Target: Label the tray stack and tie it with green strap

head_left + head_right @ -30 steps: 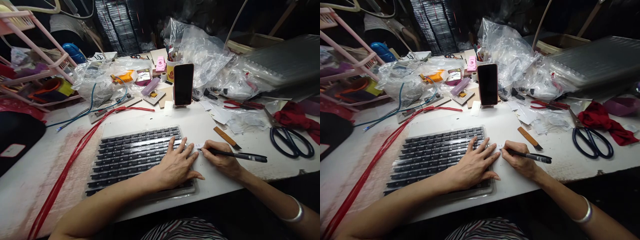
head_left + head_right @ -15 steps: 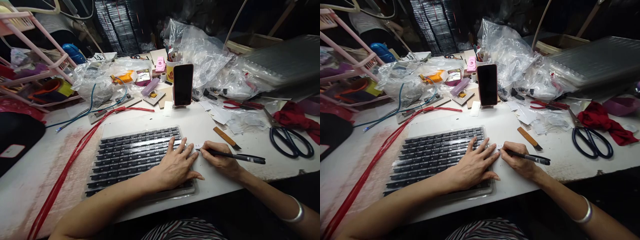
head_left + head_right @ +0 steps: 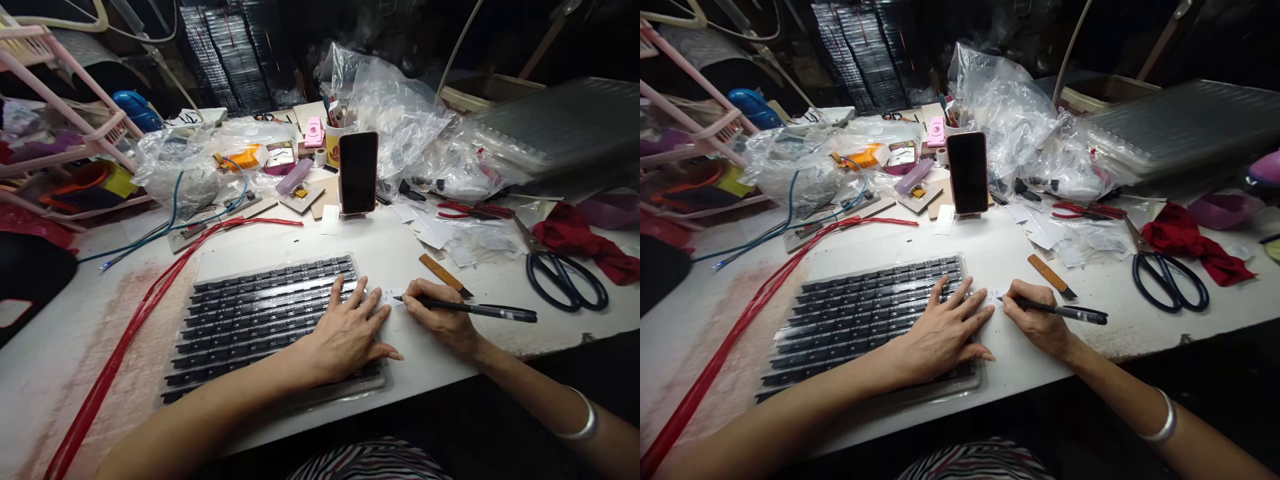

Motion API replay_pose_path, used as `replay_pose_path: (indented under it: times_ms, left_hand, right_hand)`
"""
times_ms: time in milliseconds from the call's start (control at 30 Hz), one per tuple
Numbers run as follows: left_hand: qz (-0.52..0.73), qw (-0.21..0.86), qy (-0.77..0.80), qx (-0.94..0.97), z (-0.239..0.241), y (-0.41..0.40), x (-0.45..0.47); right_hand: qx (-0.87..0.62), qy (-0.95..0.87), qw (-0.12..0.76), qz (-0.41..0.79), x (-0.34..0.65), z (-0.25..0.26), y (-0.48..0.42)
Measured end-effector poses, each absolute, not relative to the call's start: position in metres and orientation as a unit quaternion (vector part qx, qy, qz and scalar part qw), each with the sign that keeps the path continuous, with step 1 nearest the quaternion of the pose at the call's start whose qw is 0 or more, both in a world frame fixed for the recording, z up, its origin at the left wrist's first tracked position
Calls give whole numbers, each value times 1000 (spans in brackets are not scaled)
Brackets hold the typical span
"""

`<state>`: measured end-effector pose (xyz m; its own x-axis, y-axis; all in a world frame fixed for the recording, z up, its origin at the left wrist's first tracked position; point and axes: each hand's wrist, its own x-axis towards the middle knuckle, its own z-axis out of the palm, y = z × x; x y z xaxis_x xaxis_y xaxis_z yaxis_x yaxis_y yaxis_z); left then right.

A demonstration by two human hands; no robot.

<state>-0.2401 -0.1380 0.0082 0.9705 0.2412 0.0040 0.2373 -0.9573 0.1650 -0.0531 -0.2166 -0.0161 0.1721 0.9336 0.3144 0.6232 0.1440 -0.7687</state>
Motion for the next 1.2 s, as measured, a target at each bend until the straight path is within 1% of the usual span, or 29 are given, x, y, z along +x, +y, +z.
replay_pose_path:
  times_ms: [633,800,967,1200]
  left_hand:
    - [14,83,121,989,7,-137,-240]
    - [16,85,122,989,7,-137,-240]
    - [20,87,121,989,7,-137,-240]
    - [15,87,123,988,8,-138,-240]
  right_hand:
    - [-614,-641,430,165,-54,-19,-216]
    - [-623,-632,432,157,-54,-19,-215]
    - [-622,-635,424,174,-53,-18,-216]
    - [-640,-619,430,152,-52,-18,-216]
